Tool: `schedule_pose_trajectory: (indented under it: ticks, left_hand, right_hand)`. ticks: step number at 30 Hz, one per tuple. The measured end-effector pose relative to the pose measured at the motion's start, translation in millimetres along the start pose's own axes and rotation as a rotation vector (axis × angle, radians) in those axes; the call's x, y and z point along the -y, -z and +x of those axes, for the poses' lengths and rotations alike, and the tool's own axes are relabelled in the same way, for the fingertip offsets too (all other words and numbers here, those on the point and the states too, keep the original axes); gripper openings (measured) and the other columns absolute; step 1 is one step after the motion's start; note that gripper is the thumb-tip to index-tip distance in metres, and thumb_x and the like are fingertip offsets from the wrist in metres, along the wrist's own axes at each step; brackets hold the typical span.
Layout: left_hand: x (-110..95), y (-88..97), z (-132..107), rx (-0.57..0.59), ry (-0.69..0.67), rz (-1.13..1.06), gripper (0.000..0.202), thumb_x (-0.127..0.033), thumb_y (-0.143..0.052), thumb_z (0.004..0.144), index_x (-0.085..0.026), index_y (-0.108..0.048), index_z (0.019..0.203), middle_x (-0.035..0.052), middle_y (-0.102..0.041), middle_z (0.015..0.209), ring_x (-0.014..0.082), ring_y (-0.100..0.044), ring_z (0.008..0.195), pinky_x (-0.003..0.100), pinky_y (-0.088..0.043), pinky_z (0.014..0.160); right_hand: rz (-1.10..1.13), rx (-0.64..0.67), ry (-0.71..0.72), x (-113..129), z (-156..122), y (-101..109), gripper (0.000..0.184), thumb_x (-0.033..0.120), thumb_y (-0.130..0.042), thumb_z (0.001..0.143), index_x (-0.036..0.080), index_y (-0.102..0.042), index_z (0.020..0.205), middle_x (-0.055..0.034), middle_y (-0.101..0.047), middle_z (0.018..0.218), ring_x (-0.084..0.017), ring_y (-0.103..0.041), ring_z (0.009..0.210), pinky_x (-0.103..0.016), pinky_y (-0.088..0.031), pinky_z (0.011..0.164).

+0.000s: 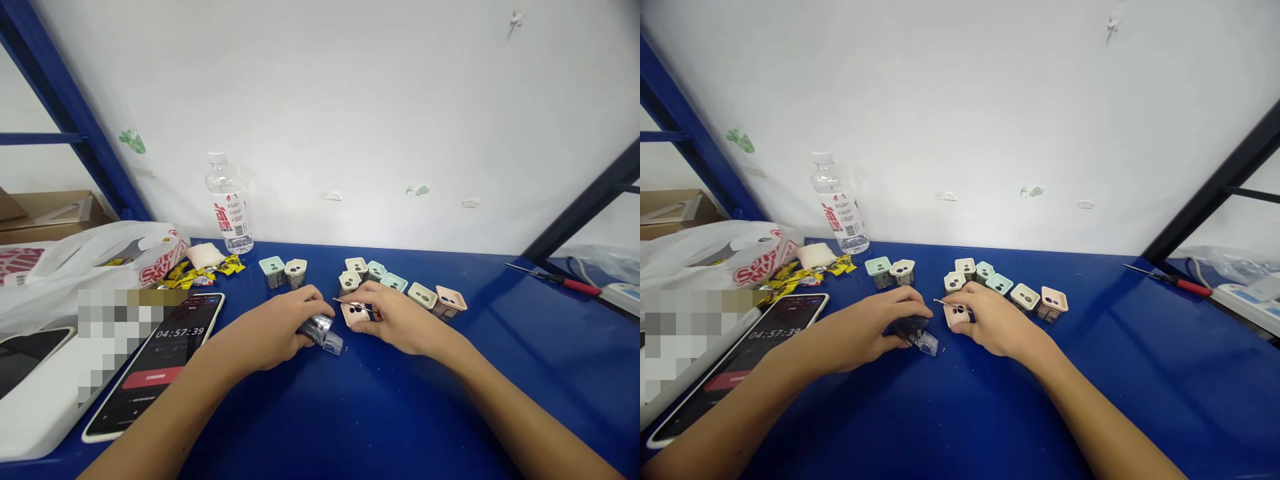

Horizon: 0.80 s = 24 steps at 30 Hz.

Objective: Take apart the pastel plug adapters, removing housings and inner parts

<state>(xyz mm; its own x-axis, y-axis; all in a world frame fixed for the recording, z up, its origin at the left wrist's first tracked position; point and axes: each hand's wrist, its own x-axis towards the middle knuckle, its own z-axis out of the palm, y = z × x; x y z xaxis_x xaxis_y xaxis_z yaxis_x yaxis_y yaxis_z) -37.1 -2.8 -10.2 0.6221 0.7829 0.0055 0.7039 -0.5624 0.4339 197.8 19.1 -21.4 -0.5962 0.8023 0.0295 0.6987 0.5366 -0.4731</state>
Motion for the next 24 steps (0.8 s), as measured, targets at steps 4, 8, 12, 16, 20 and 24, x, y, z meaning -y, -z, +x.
schedule_pose_trajectory:
  ticks: [4,8,12,16,20,24]
  left_hand:
    - [3,7.1,-2,-0.053,0.003,-0.022,0.040,-0.009,-0.057,0.076,-0.029,-0.056,0.110,-0.0023,-0.057,0.112,0.0161,-0.058,0.098,0.027,-0.044,0.086]
    - [9,12.7,-3,-0.107,0.085,-0.022,0.031,-0.021,-0.066,0.073,-0.026,-0.056,0.101,-0.0016,-0.061,0.103,0.0188,-0.057,0.096,0.029,-0.045,0.081]
    - [11,9.5,-2,-0.130,0.184,-0.031,0.030,-0.028,-0.067,0.075,-0.024,-0.054,0.102,0.0014,-0.061,0.109,0.0220,-0.055,0.102,0.034,-0.043,0.087]
    - [9,4.5,0,-0.124,0.252,-0.076,0.031,-0.025,-0.065,0.075,-0.023,-0.049,0.101,0.0036,-0.061,0.106,0.0226,-0.057,0.098,0.034,-0.044,0.082]
    - [10,1.0,4,-0.122,0.294,-0.099,0.035,-0.028,-0.068,0.073,-0.021,-0.044,0.096,0.0031,-0.061,0.098,0.0223,-0.059,0.090,0.033,-0.045,0.076]
    - [14,-2.7,7,-0.168,0.318,0.011,0.037,-0.029,-0.071,0.071,-0.021,-0.048,0.099,0.0037,-0.061,0.104,0.0239,-0.057,0.096,0.035,-0.045,0.081]
  right_hand:
    - [-0.015,-0.010,-0.016,-2,-2,2,0.041,0.032,-0.058,0.088,0.031,-0.054,0.129,-0.0047,-0.056,0.114,-0.020,-0.057,0.092,-0.030,-0.046,0.072]
    - [-0.035,-0.062,-0.048,0,-4,6,0.039,0.033,-0.059,0.087,0.029,-0.055,0.126,-0.0049,-0.054,0.115,-0.018,-0.057,0.086,-0.029,-0.045,0.069]
    - [-0.070,-0.171,-0.018,13,-5,7,0.019,0.037,-0.055,0.090,0.020,-0.063,0.091,-0.0031,-0.057,0.082,-0.015,-0.053,0.068,-0.027,-0.039,0.059]
    - [-0.025,-0.071,0.001,31,-5,-7,0.031,0.048,-0.060,0.085,0.018,-0.061,0.074,0.0016,-0.050,0.060,-0.012,-0.045,0.053,-0.025,-0.031,0.051]
    - [-0.050,0.004,0.045,35,-4,-21,0.027,0.045,-0.062,0.085,0.019,-0.068,0.080,0.0001,-0.053,0.065,-0.013,-0.047,0.059,-0.025,-0.031,0.052]
    - [0.066,-0.089,0.037,27,-7,-9,0.021,0.038,-0.060,0.088,0.021,-0.070,0.081,-0.0004,-0.057,0.073,-0.011,-0.051,0.064,-0.023,-0.037,0.056]
